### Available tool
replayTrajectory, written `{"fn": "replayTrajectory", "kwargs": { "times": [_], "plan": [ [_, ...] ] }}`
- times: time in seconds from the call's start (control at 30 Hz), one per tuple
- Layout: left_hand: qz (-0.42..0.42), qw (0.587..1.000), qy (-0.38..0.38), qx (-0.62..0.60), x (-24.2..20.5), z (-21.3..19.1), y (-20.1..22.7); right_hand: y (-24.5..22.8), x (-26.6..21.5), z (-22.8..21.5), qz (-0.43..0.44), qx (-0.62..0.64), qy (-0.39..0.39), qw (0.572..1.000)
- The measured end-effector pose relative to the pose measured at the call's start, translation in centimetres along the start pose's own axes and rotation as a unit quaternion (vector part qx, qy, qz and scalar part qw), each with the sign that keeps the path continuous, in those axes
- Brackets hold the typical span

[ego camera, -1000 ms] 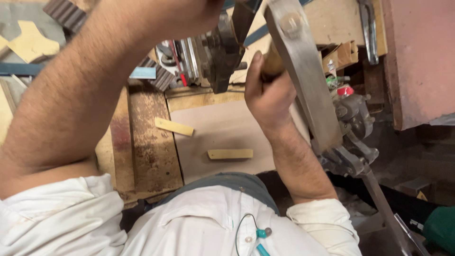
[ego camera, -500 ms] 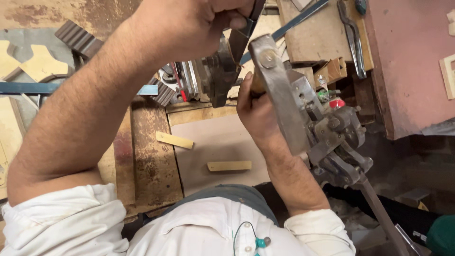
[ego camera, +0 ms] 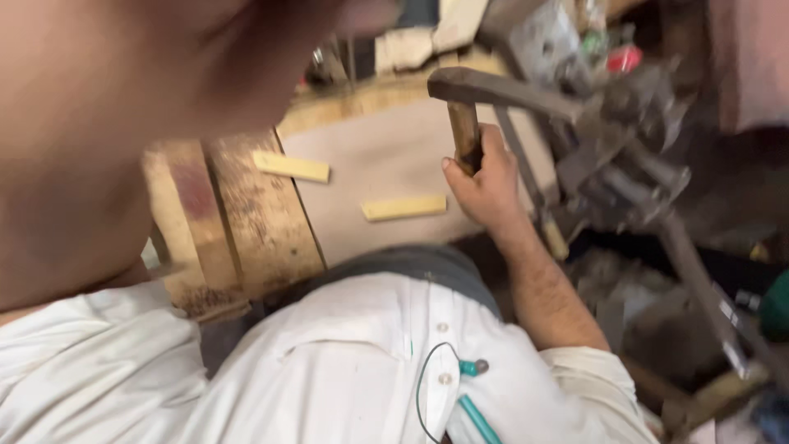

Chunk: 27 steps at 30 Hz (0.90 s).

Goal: The person assembles small wooden frames by wrapping thin metal strips around rectangular wooden blocks. They use a manual press to bend the metal and a hammer to secure the corners, repeating the process for multiple units.

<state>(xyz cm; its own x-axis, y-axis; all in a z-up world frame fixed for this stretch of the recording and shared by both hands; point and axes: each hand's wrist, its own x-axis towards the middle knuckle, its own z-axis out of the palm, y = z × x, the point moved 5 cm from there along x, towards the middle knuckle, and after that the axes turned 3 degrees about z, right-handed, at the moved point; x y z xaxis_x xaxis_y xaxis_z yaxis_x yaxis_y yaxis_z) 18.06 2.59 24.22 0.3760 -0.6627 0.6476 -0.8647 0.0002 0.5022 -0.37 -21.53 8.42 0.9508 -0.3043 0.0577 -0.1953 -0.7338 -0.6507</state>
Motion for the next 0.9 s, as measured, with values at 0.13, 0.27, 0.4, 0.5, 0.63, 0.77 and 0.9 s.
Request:
{"fn": "replayTrajectory", "kwargs": {
  "times": [0.13, 0.27, 0.4, 0.5, 0.63, 0.77, 0.9],
  "plan": [
    [-0.077, 0.968, 0.027, -0.237, -4.0, 2.5, 1.6, 6.7, -4.5, 0.5, 0.166, 0.057, -0.112, 0.978],
    [-0.19, 0.859, 0.08, -0.469, -9.8, 6.0, 0.7, 10.6, -7.6, 1.1, 0.328, 0.197, -0.14, 0.914],
    [-0.253, 0.744, 0.123, -0.606, -14.8, 9.3, -2.2, 7.8, -7.3, -1.2, 0.114, -0.148, -0.011, 0.982],
    [-0.334, 0.677, 0.162, -0.636, -19.2, 11.4, -3.5, 4.7, -7.9, 0.3, -0.086, -0.198, 0.005, 0.976],
    [-0.384, 0.637, 0.173, -0.646, -21.3, 12.6, -4.9, 2.2, -7.5, 4.9, -0.189, -0.112, -0.079, 0.972],
    [-0.401, 0.604, 0.166, -0.668, -21.0, 14.1, -4.8, 1.9, -7.3, 3.4, -0.141, -0.05, -0.031, 0.988],
    [-0.389, 0.553, 0.151, -0.721, -20.0, 16.8, -3.5, -0.1, -9.2, -0.6, -0.136, 0.031, 0.065, 0.988]
  ]
}}
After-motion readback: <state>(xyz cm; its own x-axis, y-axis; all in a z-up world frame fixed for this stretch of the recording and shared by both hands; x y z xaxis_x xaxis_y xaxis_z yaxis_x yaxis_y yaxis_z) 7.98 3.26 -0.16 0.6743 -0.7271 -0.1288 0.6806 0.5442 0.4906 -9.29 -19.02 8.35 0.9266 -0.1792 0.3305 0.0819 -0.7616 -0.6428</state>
